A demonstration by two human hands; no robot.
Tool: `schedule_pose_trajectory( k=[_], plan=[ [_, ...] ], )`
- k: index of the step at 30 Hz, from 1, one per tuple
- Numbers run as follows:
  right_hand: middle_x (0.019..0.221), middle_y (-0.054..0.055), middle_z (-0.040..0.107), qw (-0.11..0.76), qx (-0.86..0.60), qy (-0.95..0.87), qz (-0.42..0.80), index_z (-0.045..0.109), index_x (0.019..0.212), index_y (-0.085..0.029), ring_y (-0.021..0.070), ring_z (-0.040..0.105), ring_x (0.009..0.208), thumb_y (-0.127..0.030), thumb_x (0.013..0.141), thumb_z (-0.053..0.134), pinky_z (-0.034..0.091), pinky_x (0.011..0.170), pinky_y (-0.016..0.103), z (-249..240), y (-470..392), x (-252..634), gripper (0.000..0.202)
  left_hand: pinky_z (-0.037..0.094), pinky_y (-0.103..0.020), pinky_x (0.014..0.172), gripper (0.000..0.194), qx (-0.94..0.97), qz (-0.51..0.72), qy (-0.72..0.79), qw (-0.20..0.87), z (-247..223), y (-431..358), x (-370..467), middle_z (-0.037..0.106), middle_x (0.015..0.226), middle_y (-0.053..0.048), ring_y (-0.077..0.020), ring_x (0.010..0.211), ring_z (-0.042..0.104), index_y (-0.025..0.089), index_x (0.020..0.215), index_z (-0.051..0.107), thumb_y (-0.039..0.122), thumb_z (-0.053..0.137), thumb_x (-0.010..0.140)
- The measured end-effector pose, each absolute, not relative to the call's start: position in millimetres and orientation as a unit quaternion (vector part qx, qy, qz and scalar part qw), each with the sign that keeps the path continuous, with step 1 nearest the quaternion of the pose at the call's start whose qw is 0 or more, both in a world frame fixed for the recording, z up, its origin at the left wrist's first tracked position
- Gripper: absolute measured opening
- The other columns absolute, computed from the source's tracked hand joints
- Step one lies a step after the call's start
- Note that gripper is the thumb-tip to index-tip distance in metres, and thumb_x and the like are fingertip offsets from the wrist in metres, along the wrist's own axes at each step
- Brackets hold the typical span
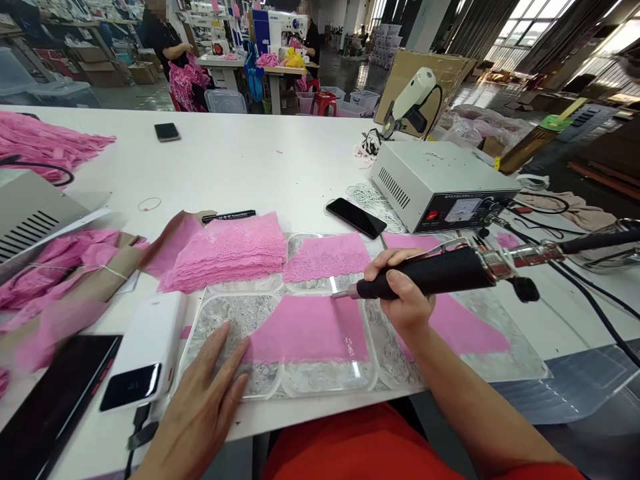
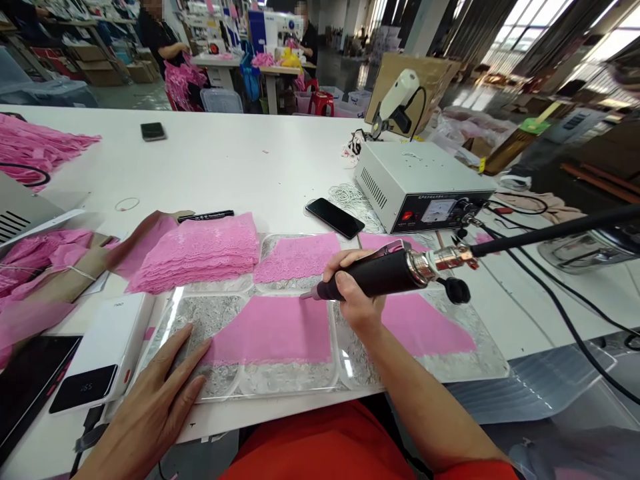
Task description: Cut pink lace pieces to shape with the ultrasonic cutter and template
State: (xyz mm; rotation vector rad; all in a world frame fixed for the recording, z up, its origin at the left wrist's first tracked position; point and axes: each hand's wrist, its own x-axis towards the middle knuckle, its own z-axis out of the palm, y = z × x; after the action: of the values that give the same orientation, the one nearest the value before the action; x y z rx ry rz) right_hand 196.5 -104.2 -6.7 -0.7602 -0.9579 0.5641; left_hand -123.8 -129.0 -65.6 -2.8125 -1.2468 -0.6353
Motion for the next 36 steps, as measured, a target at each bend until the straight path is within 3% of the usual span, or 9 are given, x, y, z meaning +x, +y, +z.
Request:
schedule_pose_trajectory(
  k=[11,29,36],
  plan=[
    [0.072,-0.003,0.058,0.795,-0.404,-0.409,0.193,0.055,0.079,-0.022,0.0133,0.058,0.054,-0.020,0.068,0.057,0.046,0.056,0.032,0.8,-118.2,223.9,0.011,0.044,-0.047,0.107,0.047,-0.891,-0.203,-0.407,-0.005,-64.8,-128.2,-122.3,0.029,0.156,-0.009,-0.0316,0.133,0.045,0.028,0.146,0.037,0.035,0.039,0.099],
    [0.073,-0.002,0.058,0.793,-0.393,-0.413,0.215,0.056,0.080,-0.022,0.0131,0.058,0.055,-0.022,0.070,0.061,0.046,0.058,0.032,-3.1,-122.6,234.2,0.011,0.040,-0.048,0.111,0.049,-0.888,-0.201,-0.414,-0.006,-59.7,-130.1,-120.3,0.029,0.156,-0.008,-0.0318,0.135,0.042,0.028,0.147,0.034,0.033,0.040,0.099],
    [0.072,-0.001,0.057,0.795,-0.389,-0.402,0.235,0.057,0.078,-0.022,0.0129,0.056,0.052,-0.026,0.066,0.061,0.047,0.052,0.032,-3.0,-140.1,237.8,0.013,0.034,-0.052,0.113,0.052,-0.903,-0.196,-0.381,-0.017,-56.0,-141.4,-109.1,0.025,0.158,-0.008,-0.0341,0.143,0.028,0.033,0.146,0.036,0.024,0.046,0.096]
  ],
)
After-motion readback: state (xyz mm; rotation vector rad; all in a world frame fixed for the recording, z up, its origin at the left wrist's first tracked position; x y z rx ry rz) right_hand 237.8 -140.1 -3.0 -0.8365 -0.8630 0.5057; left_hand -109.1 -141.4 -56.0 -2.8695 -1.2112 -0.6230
